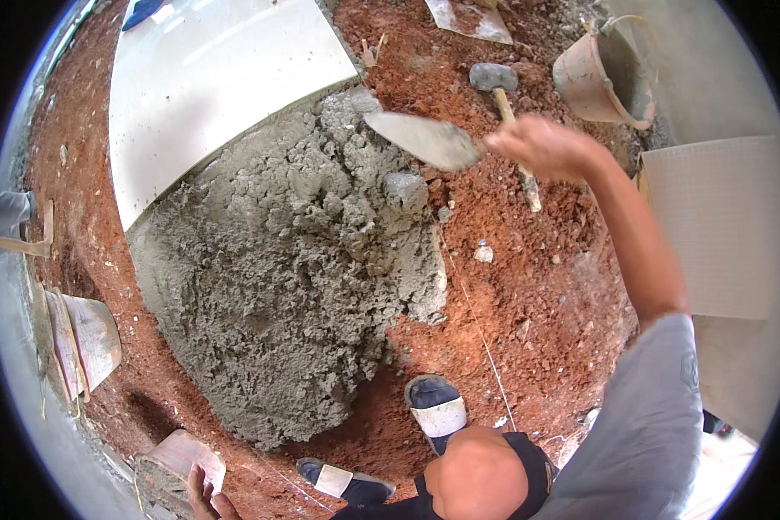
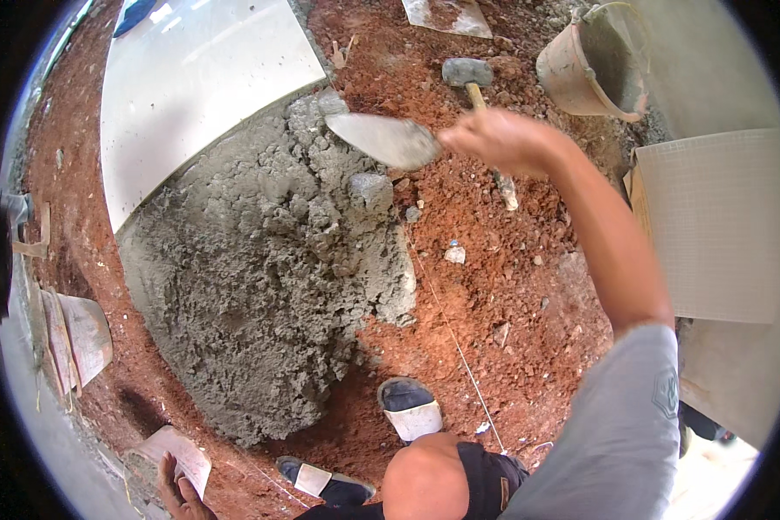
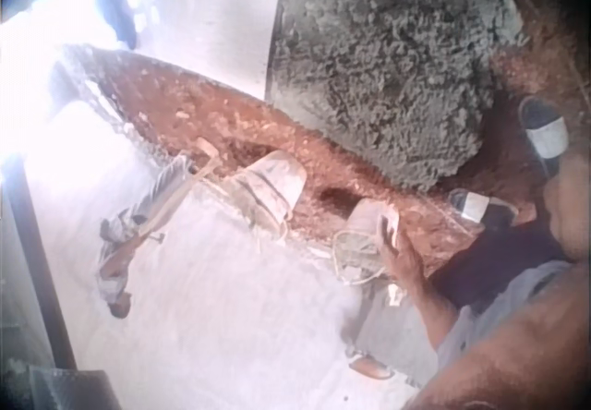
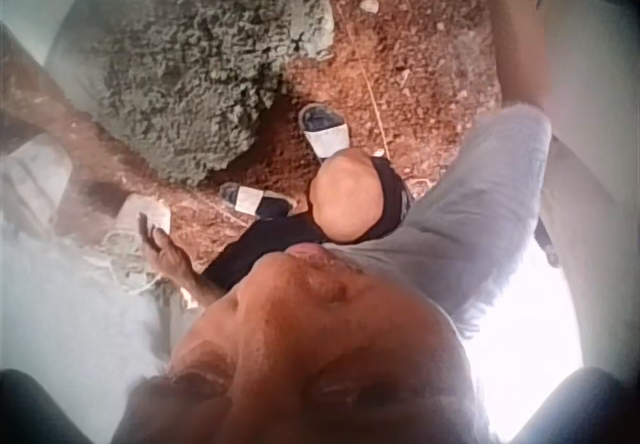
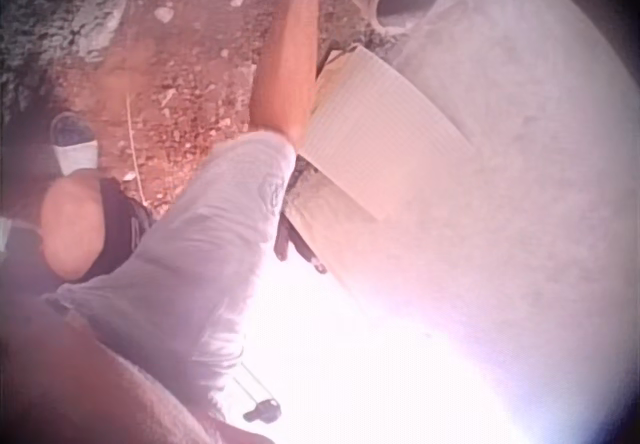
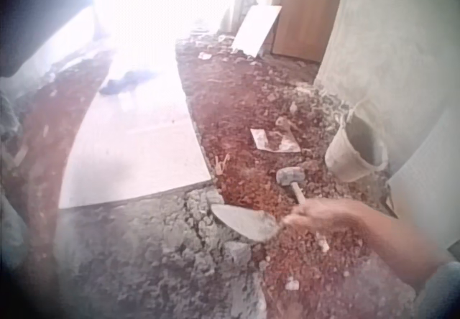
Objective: The person spreads wet cement on a floor area using a trowel, then places a large ceramic tile onto the cement and taps it with a rubber mallet to level it. The person lifts the tile, repositions it, and continues spreading cement.
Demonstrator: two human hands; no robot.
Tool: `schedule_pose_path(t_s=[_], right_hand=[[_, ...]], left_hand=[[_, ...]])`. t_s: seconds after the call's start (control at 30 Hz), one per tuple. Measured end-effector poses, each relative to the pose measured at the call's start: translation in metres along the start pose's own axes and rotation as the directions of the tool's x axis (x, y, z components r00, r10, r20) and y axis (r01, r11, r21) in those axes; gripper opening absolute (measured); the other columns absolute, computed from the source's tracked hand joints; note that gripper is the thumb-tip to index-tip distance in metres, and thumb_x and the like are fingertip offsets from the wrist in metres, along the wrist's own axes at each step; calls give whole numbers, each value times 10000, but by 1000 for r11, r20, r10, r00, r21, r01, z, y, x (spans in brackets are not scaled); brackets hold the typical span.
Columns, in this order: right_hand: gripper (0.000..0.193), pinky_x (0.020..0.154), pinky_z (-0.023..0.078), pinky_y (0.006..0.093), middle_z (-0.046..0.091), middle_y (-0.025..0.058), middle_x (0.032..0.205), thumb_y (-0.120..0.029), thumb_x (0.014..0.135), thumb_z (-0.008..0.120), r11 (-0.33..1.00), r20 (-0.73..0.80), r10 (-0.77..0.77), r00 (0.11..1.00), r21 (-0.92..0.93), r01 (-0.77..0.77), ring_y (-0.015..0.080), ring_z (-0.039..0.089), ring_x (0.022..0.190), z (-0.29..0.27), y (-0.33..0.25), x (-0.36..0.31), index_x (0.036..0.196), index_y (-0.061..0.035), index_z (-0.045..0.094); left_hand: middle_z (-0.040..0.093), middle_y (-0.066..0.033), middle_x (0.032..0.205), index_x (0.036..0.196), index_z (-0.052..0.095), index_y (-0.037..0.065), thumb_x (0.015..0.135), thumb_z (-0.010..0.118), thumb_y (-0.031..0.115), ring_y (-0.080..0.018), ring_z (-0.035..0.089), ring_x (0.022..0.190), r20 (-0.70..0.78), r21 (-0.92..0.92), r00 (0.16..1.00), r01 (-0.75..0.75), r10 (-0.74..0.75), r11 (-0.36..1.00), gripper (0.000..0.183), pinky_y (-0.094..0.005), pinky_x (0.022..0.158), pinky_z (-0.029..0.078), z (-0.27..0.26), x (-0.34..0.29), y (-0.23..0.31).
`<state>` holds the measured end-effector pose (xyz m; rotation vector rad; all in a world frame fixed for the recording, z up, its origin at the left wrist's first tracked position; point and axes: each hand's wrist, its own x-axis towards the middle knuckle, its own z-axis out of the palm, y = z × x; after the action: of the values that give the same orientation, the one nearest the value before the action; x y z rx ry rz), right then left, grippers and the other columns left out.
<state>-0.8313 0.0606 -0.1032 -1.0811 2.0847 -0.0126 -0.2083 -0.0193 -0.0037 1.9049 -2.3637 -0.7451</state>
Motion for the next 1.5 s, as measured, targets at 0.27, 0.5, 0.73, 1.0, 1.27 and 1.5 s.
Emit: schedule_pose_path(t_s=[0.27, 0.5, 0.73, 1.0, 1.27, 1.5], right_hand=[[580, 333, 336, 190, 408, 4, 568, -462, 1033, 257, 970, 257, -226, 940, -29, 241, 72, 348, 414, 19, -35, 78, 864, -32, 607], [506, 425, 478, 312, 543, 38, 630, -553, 964, 425, 825, -45, -340, 939, -494, 275, 148, 514, 487, 78, -2, 14, 803, -91, 553], [474, 500, 544, 316, 587, 63, 707, -533, 981, 391, 875, -320, -221, 921, -482, 43, 126, 593, 601, 20, 10, 116, 908, -104, 577], [462, 469, 448, 322, 461, 1, 595, -459, 1003, 426, 975, 72, 90, 993, 196, -103, 111, 461, 520, -8, 20, 69, 1001, -67, 672], [454, 388, 319, 257, 399, -22, 559, -403, 1010, 415, 953, 194, 151, 969, 231, -195, 88, 330, 450, 36, 27, -18, 930, -46, 684], [433, 399, 335, 277, 366, -31, 563, -436, 1009, 410, 969, -26, 111, 994, 225, -102, 78, 341, 456, 14, 11, 76, 882, -87, 635]], left_hand=[[547, -191, 1321, 1321, 502, -52, 996, 501, 265, -303, 554, 1139, -34, -33, 999, -34, 33, 999, 454, -381, 960, 453, 0, -5, -3], [566, -207, 1293, 1300, 525, -54, 996, 505, 284, -317, 571, 1136, -109, 48, 988, -103, 108, 994, 455, -395, 956, 460, -7, -12, -5], [560, -208, 1298, 1299, 519, -66, 993, 513, 211, -315, 572, 1132, -98, 67, 994, -43, 49, 997, 413, -387, 962, 460, -6, -9, -6], [577, -210, 1271, 1287, 516, -83, 1003, 495, 182, -302, 588, 1109, -87, 74, 985, -140, 146, 987, 389, -378, 942, 481, -2, -8, -7], [581, -211, 1263, 1270, 538, -76, 1001, 499, 179, -298, 603, 1073, -91, 81, 977, -184, 191, 980, 373, -363, 914, 497, -5, -6, -4], [578, -210, 1271, 1277, 530, -79, 1007, 487, 197, -301, 593, 1106, -64, 64, 978, -196, 200, 979, 388, -360, 931, 481, -3, 1, 2]])
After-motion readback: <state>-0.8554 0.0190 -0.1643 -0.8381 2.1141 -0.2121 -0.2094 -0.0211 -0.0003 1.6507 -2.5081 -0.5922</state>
